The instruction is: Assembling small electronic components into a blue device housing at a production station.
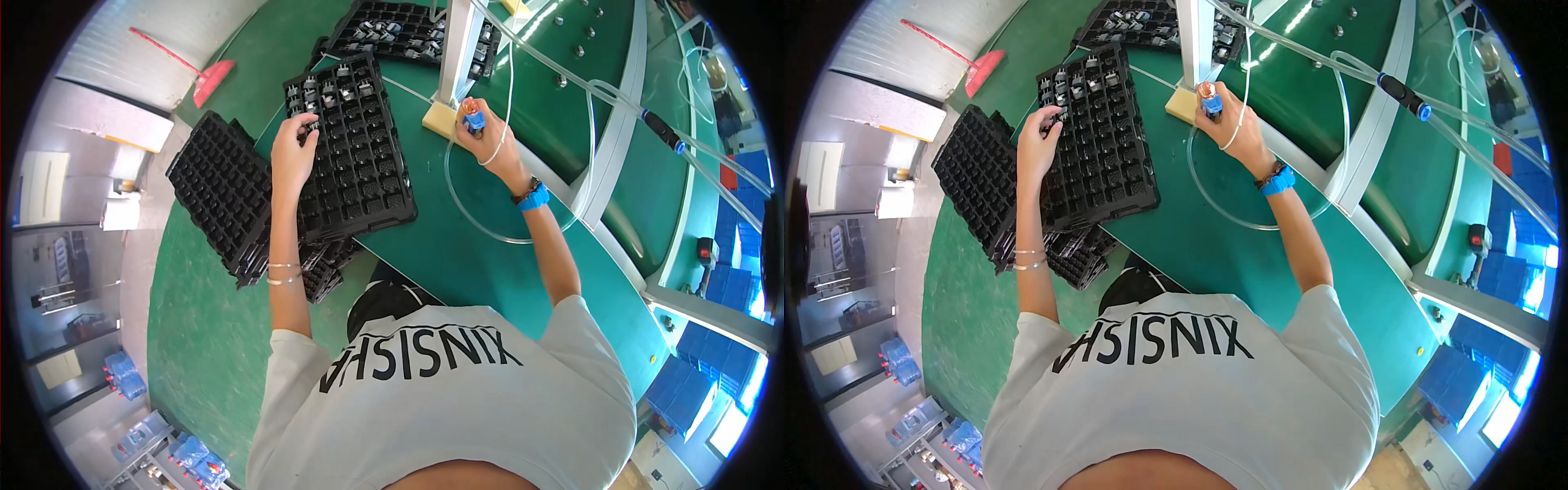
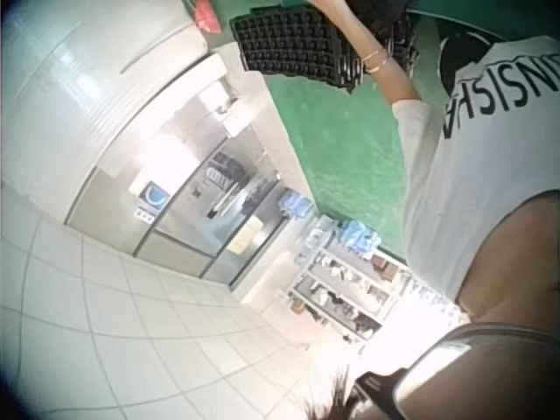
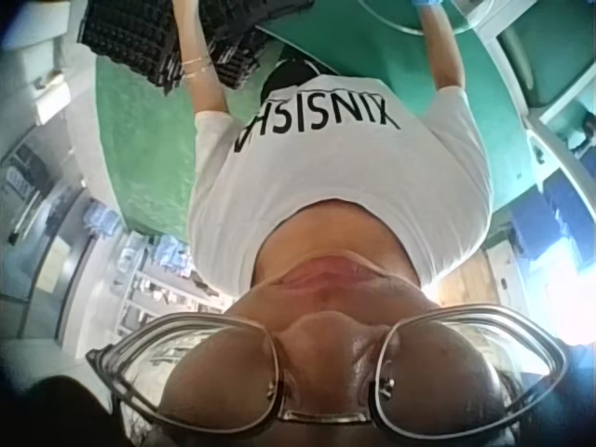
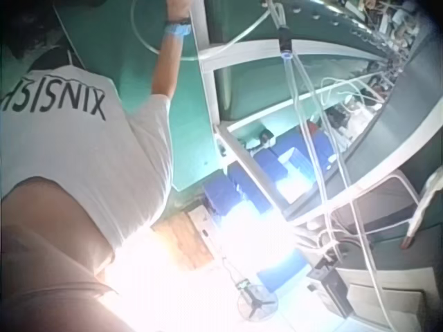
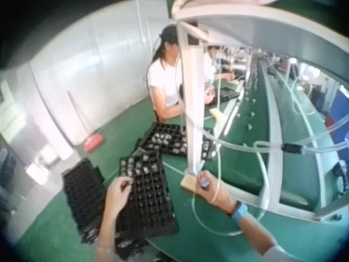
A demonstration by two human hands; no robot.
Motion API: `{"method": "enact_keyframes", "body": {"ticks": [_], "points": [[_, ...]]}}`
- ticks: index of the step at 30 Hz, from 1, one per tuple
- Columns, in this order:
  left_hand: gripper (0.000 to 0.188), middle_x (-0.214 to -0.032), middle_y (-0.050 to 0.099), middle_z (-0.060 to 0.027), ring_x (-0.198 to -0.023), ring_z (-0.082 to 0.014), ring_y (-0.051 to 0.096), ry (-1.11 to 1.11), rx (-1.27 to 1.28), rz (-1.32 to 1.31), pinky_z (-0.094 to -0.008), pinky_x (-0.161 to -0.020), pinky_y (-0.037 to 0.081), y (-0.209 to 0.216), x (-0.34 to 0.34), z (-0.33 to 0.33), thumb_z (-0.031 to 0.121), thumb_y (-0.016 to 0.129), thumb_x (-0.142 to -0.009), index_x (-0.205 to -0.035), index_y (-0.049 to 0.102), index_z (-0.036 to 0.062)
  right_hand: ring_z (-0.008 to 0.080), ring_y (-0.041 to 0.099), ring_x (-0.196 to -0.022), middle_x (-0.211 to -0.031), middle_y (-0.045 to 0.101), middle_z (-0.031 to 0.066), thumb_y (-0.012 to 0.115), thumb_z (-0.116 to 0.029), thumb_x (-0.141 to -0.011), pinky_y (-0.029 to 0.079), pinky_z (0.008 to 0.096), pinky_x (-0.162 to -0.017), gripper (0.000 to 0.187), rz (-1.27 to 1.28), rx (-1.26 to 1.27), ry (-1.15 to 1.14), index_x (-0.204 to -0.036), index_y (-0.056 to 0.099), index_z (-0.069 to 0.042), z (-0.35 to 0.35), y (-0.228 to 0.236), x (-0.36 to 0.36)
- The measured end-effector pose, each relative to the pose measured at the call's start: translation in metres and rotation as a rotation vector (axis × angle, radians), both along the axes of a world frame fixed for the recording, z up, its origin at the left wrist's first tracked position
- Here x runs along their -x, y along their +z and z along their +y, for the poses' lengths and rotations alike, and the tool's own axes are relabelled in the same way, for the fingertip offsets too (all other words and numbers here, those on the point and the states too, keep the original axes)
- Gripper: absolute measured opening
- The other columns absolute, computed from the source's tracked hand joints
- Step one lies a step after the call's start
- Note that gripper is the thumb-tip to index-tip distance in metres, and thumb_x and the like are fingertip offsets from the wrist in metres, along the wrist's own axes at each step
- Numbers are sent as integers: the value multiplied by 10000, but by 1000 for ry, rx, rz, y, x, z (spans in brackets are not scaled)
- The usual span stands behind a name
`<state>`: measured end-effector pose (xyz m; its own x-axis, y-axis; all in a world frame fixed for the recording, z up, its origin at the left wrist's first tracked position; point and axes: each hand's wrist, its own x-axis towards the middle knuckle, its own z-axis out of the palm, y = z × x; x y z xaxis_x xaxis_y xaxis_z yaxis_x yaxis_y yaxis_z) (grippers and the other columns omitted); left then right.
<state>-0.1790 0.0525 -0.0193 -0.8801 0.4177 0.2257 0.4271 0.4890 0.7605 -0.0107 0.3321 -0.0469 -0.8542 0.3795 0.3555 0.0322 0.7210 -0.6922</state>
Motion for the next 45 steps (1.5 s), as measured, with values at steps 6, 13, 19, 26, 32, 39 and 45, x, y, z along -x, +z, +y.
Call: {"method": "enact_keyframes", "body": {"ticks": [6,13,19,26,32,39,45], "points": [[301,-996,577,-116,-939,-278,551,16,468,307,-360,-796,439,-1,32,6,66,650,-709,-995,556,73,355,588,-715,-809,589,160,657,-200,-758,465,368,-629,355,67,34,19,-1019,459,-62,-4,5,-3],[262,-942,550,-84,-909,-290,534,-129,578,268,-378,-767,438,-15,61,9,104,686,-666,-903,578,79,369,580,-724,-833,594,171,667,-210,-752,469,380,-634,373,45,36,35,-1022,464,-53,0,0,-2],[259,-887,528,-102,-885,-289,533,-211,650,230,-371,-762,435,-9,63,11,102,705,-639,-854,569,50,394,556,-698,-785,578,202,637,-207,-759,460,403,-595,317,32,8,-13,-974,469,-44,-1,-2,-1],[270,-877,549,-107,-838,-257,560,-208,580,301,-335,-751,448,-8,59,6,51,710,-630,-844,551,11,387,555,-717,-827,576,206,642,-187,-761,464,381,-624,322,42,-21,-33,-976,481,-10,-4,-2,0],[216,-922,615,-103,-834,-157,600,-177,166,-174,-256,-772,455,18,33,3,58,673,-720,-861,514,15,195,543,-677,-788,574,84,655,-165,-761,453,296,-664,358,145,352,163,-1019,488,18,-17,5,-4],[408,-969,596,-79,-883,-126,568,-442,-489,-778,-261,-829,456,32,-63,17,82,612,-797,-1186,504,19,197,550,-634,-763,585,116,650,-186,-768,456,310,-610,372,64,118,213,-1045,510,19,-37,-11,8],[462,-1100,550,-152,-991,-170,555,-402,-705,-1100,-235,-906,446,13,-114,24,195,522,-891,-1250,392,-65,200,555,-698,-809,575,108,648,-199,-772,445,299,-658,353,-37,217,248,-1023,508,7,-41,-11,12]]}}
